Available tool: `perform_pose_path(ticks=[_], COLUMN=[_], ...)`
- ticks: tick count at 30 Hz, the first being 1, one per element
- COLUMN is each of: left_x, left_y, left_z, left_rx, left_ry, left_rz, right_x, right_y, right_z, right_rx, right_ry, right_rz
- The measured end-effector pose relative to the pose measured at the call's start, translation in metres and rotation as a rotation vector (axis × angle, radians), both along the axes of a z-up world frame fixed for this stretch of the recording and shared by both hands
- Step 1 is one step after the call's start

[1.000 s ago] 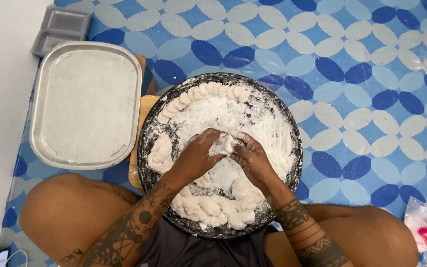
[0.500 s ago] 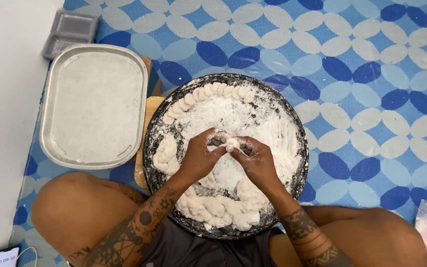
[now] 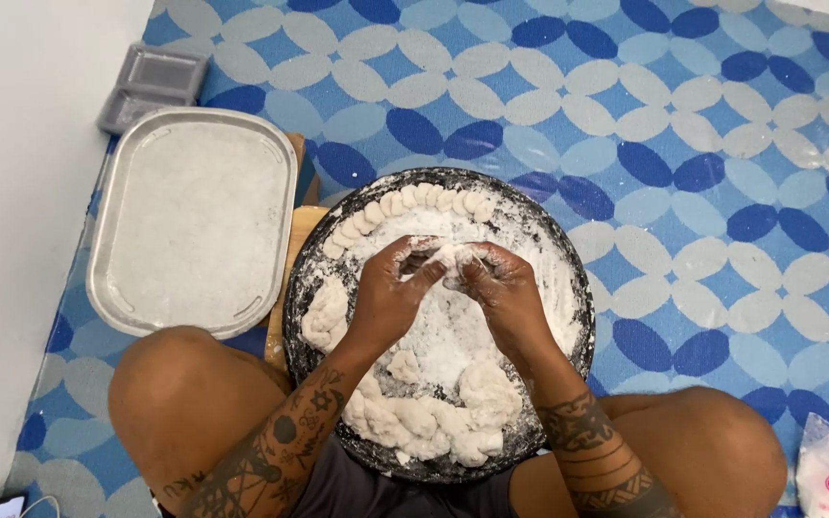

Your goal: The person is hand-kneading and coating small pieces of dough in a large bowl of flour.

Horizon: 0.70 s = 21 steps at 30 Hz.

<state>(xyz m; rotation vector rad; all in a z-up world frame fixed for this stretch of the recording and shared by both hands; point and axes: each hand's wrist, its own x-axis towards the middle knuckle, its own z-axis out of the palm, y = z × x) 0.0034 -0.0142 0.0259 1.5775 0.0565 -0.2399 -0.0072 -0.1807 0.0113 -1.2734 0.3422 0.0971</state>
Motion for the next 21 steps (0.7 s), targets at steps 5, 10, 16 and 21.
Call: perform_pose_path(ticks=[5,10,16,21], left_x=[0.015,0.012,0.005,0.002], left_y=[0.009,0.0,0.0,0.003], left_z=[-0.007,0.005,0.024,0.012], left_rx=[0.044,0.016,0.015,0.107], left_ry=[-0.025,0.014,0.093,0.16], left_rz=[0.107,0.111,0.107,0.0], right_x=[-0.001,0.0,-0.007,-0.004], right_y=[-0.021,0.028,0.017,0.011], right_z=[-0.042,0.068,0.005,0.025], right_rx=[0.178,-0.441,-0.352,-0.147], right_ry=[0.052,0.205,-0.195,-0.159], right_rz=[-0.02,0.098,0.023,0.004])
